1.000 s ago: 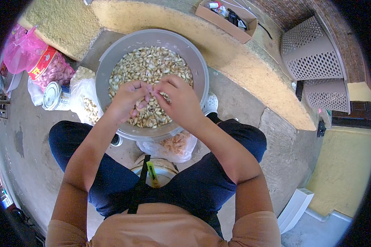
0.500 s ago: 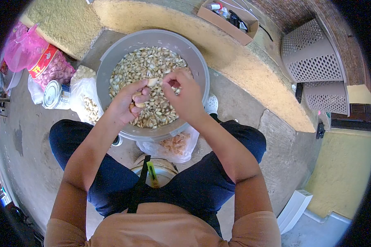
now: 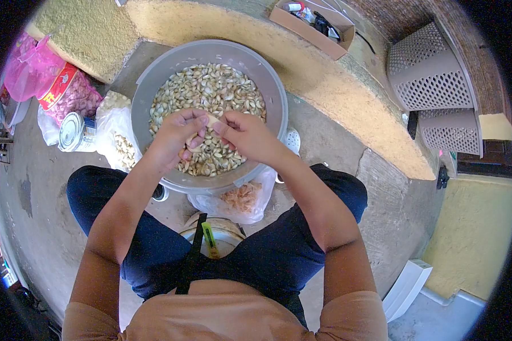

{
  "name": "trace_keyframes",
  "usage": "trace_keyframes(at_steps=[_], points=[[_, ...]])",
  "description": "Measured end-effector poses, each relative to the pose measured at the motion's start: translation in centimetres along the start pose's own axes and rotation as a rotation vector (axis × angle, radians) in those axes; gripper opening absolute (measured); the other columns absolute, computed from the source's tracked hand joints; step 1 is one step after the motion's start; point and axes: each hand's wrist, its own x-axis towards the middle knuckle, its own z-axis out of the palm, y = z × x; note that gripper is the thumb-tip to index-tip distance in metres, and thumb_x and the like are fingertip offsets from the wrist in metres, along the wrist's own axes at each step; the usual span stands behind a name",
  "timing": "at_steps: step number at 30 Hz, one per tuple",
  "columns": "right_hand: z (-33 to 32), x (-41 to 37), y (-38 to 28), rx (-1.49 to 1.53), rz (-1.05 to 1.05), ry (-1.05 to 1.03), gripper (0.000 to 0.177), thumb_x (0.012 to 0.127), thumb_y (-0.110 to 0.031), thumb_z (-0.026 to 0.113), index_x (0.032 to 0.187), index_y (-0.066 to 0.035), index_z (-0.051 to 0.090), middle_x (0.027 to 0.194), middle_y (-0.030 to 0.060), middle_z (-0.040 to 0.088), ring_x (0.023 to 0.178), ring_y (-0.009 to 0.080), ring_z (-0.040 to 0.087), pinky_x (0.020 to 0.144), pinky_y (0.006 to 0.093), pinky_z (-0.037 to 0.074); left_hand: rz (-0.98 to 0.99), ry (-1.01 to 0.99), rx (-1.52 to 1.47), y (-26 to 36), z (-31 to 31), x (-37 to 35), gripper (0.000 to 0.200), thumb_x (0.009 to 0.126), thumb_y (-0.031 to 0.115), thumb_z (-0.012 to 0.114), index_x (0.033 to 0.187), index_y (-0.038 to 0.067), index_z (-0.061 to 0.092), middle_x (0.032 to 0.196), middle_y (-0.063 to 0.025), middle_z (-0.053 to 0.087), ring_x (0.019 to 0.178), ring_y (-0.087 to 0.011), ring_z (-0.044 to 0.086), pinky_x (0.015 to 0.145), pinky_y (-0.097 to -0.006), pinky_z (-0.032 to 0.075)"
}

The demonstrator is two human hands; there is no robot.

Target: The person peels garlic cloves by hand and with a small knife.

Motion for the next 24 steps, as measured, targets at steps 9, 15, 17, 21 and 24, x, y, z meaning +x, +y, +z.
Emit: trace_keyframes(at_steps=[9,15,17,21,24], points=[[-0.5,-0.1,0.2,0.048,0.088,-0.053,0.017,0.080,-0.018,0.049,0.076,-0.003,0.058,0.058,0.0006,0.053,0.051,0.0060,0.049,0.042,0.0207,0.038,0.472,0.139,0.666,-1.0,0.3,-0.1,0.017,0.077,0.011,0.059,0.092,0.002,0.058,0.072,-0.0104,0.061,0.060,-0.0152,0.056,0.058,-0.0263,0.046],[-0.5,0.0,0.5,0.077,-0.052,0.016,0.019,0.075,-0.014,0.049,0.059,-0.004,0.054,0.054,0.0003,0.049,0.049,0.0066,0.045,0.046,0.0222,0.036,0.481,0.004,0.504,-1.2,0.1,0.0,0.014,0.082,0.005,0.053,0.095,0.000,0.054,0.062,-0.0026,0.052,0.048,-0.0057,0.046,0.042,-0.0197,0.036],[0.0,0.0,0.7,0.188,-0.089,0.057,0.019,0.072,-0.011,0.049,0.054,-0.005,0.051,0.052,-0.0002,0.046,0.048,0.0070,0.042,0.046,0.0228,0.034,0.407,-0.037,0.387,-0.9,0.2,-0.3,0.015,0.082,0.006,0.053,0.096,0.000,0.054,0.062,-0.0024,0.052,0.049,-0.0059,0.046,0.043,-0.0197,0.036],[1.0,-0.1,0.4,0.631,0.073,0.036,0.023,0.070,-0.010,0.046,0.048,-0.010,0.039,0.046,-0.0023,0.034,0.043,0.0078,0.033,0.044,0.0236,0.030,0.265,-0.106,0.150,-0.5,0.4,-0.8,0.019,0.085,0.010,0.051,0.100,0.000,0.052,0.063,-0.0019,0.051,0.050,-0.0061,0.044,0.043,-0.0190,0.035],[1.6,-0.1,0.3,0.964,0.206,-0.070,0.025,0.070,-0.014,0.043,0.047,-0.012,0.033,0.044,-0.0030,0.027,0.042,0.0090,0.027,0.044,0.0237,0.027,0.226,-0.115,0.070,-0.8,0.6,-0.8,0.020,0.086,0.016,0.048,0.100,0.002,0.051,0.061,-0.0005,0.047,0.047,-0.0051,0.041,0.037,-0.0178,0.031]])
